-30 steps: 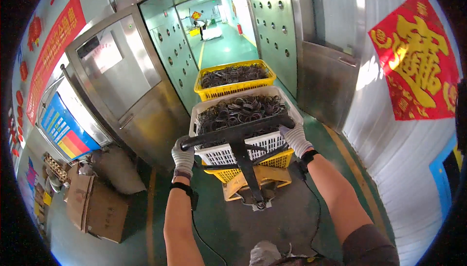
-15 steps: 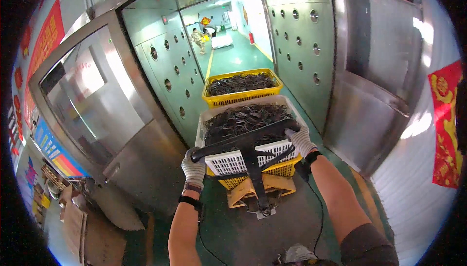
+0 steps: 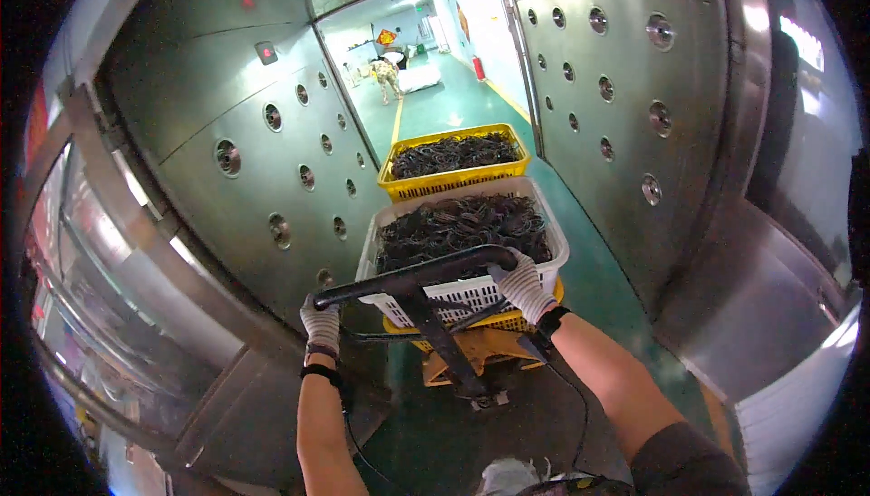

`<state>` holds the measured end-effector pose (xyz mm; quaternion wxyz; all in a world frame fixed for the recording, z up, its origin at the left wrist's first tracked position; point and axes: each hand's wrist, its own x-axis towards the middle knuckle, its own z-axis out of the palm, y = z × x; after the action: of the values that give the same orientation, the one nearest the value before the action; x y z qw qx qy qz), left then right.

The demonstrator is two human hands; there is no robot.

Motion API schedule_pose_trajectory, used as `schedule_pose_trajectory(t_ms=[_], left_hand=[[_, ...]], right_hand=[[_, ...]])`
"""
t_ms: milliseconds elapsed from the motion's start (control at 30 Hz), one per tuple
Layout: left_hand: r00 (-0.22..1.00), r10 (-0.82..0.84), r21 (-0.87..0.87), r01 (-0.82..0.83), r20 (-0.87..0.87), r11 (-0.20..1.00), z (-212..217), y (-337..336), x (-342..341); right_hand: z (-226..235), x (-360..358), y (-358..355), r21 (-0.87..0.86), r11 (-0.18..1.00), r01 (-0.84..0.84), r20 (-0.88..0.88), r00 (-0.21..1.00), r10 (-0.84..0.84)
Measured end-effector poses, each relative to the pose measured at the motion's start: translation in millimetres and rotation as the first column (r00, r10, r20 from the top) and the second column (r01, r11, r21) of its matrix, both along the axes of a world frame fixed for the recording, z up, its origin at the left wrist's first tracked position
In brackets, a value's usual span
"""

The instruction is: Move baskets filled with metal ring components using a manual pallet jack through a warehouse and production facility.

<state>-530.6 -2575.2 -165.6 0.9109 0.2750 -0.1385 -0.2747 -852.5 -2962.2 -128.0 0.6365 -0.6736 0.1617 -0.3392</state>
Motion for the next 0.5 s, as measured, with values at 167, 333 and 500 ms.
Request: schedule_pose_trajectory(t_ms=[167, 333, 500], left_hand=[[0.846, 0.326, 0.433, -0.505, 0.422, 0.747, 54, -128, -32], [0.760, 0.188, 0.523, -0.581, 0.622, 0.623, 100, -159, -18], [0.423, -0.889, -0.662, -0.618, 0.174, -0.424, 45, -166, 62]], right_hand=[[16, -2, -53, -0.046, 0.999, 0.023, 0.073, 0.997, -0.019], [14, 29, -76, -0.139, 0.983, 0.121, -0.028, 0.992, -0.126], [34, 36, -73, -0.035, 0.997, 0.075, 0.038, 0.997, -0.073]])
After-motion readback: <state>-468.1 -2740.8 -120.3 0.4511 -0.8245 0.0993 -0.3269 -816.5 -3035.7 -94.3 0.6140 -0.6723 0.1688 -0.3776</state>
